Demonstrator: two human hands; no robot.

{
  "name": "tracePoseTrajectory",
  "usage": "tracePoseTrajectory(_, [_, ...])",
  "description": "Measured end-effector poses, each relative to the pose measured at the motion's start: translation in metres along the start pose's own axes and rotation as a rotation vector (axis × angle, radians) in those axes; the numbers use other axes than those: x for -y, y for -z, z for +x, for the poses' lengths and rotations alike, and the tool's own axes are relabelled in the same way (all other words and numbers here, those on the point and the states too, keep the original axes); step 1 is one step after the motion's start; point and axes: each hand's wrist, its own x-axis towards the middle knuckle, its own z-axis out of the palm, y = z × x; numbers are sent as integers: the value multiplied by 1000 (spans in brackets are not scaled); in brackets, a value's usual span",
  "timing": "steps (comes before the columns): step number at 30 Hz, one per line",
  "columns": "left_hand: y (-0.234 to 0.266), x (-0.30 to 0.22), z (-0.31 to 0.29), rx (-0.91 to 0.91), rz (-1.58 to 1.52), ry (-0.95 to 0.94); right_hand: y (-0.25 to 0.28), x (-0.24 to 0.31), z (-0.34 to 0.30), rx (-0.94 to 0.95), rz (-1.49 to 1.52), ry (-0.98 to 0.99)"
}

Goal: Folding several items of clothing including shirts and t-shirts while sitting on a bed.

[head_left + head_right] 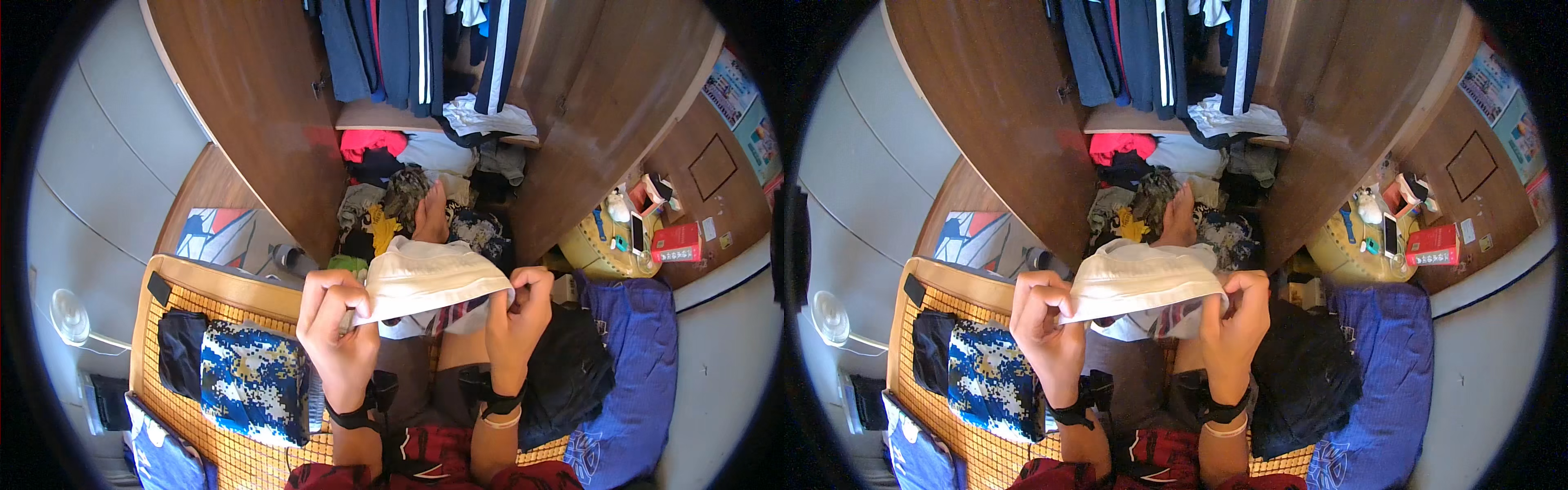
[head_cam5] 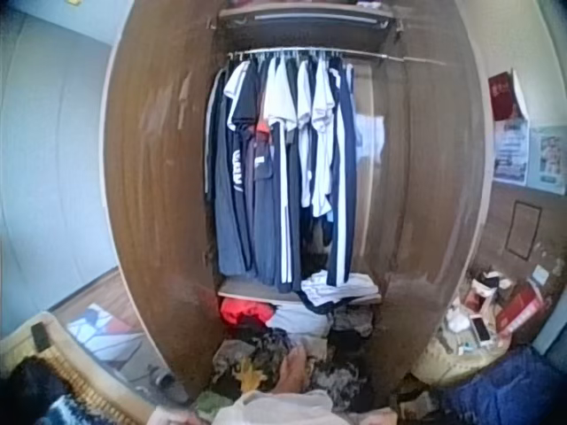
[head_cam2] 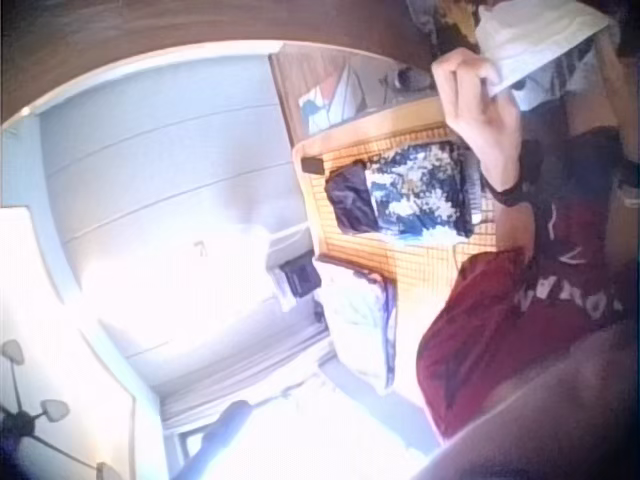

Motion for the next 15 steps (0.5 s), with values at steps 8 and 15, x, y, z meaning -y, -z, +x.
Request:
tracePoseTrajectory(8, [-1,-1,2,-41,-17,37,3,7,3,410,147,-512])
tracePoseTrajectory(15, [6,7,6,-46,38,55,3,7,5,126,-165,-79])
